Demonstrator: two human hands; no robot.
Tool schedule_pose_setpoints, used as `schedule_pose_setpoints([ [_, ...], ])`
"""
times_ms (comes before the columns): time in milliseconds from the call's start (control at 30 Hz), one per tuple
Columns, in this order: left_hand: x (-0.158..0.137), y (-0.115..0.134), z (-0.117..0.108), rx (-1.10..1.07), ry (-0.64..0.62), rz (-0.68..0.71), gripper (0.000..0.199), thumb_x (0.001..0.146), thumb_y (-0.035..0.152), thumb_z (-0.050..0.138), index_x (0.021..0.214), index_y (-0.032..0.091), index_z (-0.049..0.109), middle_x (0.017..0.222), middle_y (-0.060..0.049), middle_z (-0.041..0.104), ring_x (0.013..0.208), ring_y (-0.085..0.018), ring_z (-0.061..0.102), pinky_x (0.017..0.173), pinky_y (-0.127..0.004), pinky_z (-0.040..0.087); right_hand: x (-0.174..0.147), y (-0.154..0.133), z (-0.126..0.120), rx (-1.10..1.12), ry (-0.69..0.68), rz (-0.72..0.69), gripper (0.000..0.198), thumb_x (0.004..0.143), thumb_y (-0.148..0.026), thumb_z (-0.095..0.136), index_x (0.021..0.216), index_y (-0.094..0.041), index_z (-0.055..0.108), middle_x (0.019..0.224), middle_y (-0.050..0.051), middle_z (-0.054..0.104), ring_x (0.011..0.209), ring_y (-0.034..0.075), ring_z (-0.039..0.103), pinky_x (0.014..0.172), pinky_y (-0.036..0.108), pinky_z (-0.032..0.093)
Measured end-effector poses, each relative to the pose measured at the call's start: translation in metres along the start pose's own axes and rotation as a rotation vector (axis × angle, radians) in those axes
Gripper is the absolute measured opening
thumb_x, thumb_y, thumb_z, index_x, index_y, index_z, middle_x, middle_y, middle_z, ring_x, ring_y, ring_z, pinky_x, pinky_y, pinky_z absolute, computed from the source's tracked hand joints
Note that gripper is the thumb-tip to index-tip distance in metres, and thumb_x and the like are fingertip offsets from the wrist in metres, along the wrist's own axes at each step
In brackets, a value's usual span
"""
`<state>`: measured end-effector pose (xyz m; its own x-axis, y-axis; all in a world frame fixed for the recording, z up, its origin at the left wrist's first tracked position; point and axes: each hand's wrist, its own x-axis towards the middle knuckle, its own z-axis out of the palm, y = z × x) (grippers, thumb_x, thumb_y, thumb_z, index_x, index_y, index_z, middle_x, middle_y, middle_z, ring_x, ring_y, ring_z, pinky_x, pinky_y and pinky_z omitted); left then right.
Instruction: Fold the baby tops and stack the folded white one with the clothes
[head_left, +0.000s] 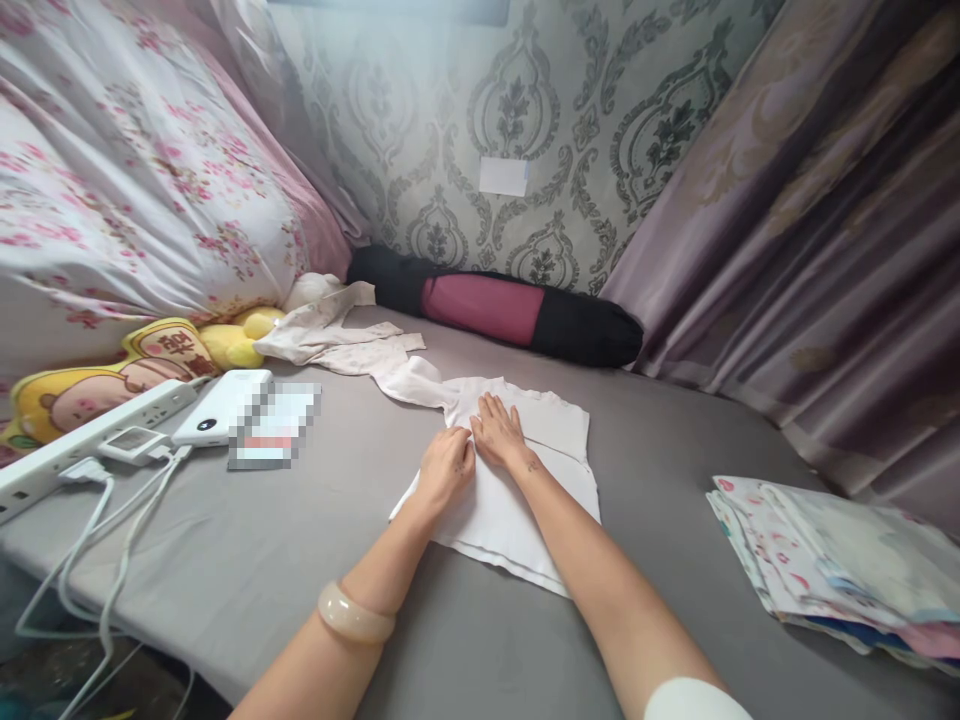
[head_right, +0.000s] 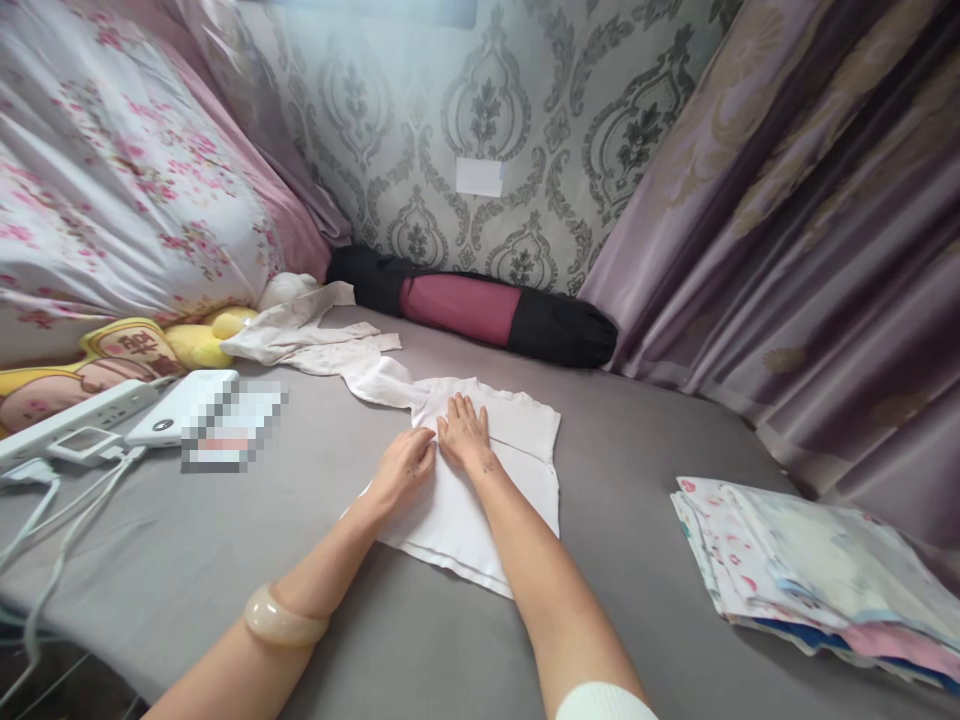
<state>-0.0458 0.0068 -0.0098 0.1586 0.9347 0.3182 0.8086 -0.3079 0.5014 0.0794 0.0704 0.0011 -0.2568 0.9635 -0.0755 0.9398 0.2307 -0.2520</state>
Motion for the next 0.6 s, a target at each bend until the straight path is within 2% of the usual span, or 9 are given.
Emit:
schedule_pose_setpoints([
  [200, 0.008, 0.001, -0.004, -0.249, 0.063, -0.233, 0.026, 0.086, 0.02, 0.046, 0.096, 0.018, 0.07, 0.091, -0.009, 0.073, 0.085, -0.021, 0.065, 0.08, -0.032, 0.047, 0.004, -0.003, -0.004, -0.009, 0.024, 0.002, 0.058, 0.1, -0.037, 0.023, 0.152, -0.012, 0.031, 0.162, 0.01, 0.022, 0.149, 0.023, 0.017, 0.119, 0.047, 0.01],
  [333, 0.015, 0.001, -0.01, -0.499, 0.16, -0.374, 0.023, 0.081, 0.022, 0.051, 0.087, 0.019, 0.072, 0.088, -0.007, 0.074, 0.085, -0.022, 0.067, 0.08, -0.031, 0.047, 0.012, -0.008, -0.009, -0.003, 0.005, -0.004, 0.054, 0.1, -0.035, 0.022, 0.148, -0.015, 0.038, 0.16, 0.01, 0.029, 0.148, 0.023, 0.02, 0.119, 0.047, 0.011],
  [500, 0.022, -0.005, -0.013, -0.932, 0.302, -0.546, 0.025, 0.075, 0.033, 0.057, 0.083, 0.015, 0.072, 0.082, -0.008, 0.072, 0.079, -0.021, 0.066, 0.072, -0.029, 0.049, 0.025, -0.017, -0.01, 0.03, -0.04, -0.024, 0.056, 0.1, -0.035, 0.02, 0.151, -0.014, 0.033, 0.161, 0.009, 0.026, 0.149, 0.023, 0.017, 0.119, 0.048, 0.011],
  [600, 0.023, -0.009, -0.016, -1.102, 0.362, -0.673, 0.027, 0.07, 0.036, 0.062, 0.082, 0.013, 0.071, 0.085, -0.009, 0.072, 0.078, -0.019, 0.066, 0.067, -0.027, 0.048, 0.033, -0.024, -0.009, 0.052, -0.04, 0.005, 0.059, 0.1, -0.035, 0.019, 0.153, -0.012, 0.028, 0.162, 0.01, 0.021, 0.15, 0.023, 0.014, 0.12, 0.049, 0.009],
])
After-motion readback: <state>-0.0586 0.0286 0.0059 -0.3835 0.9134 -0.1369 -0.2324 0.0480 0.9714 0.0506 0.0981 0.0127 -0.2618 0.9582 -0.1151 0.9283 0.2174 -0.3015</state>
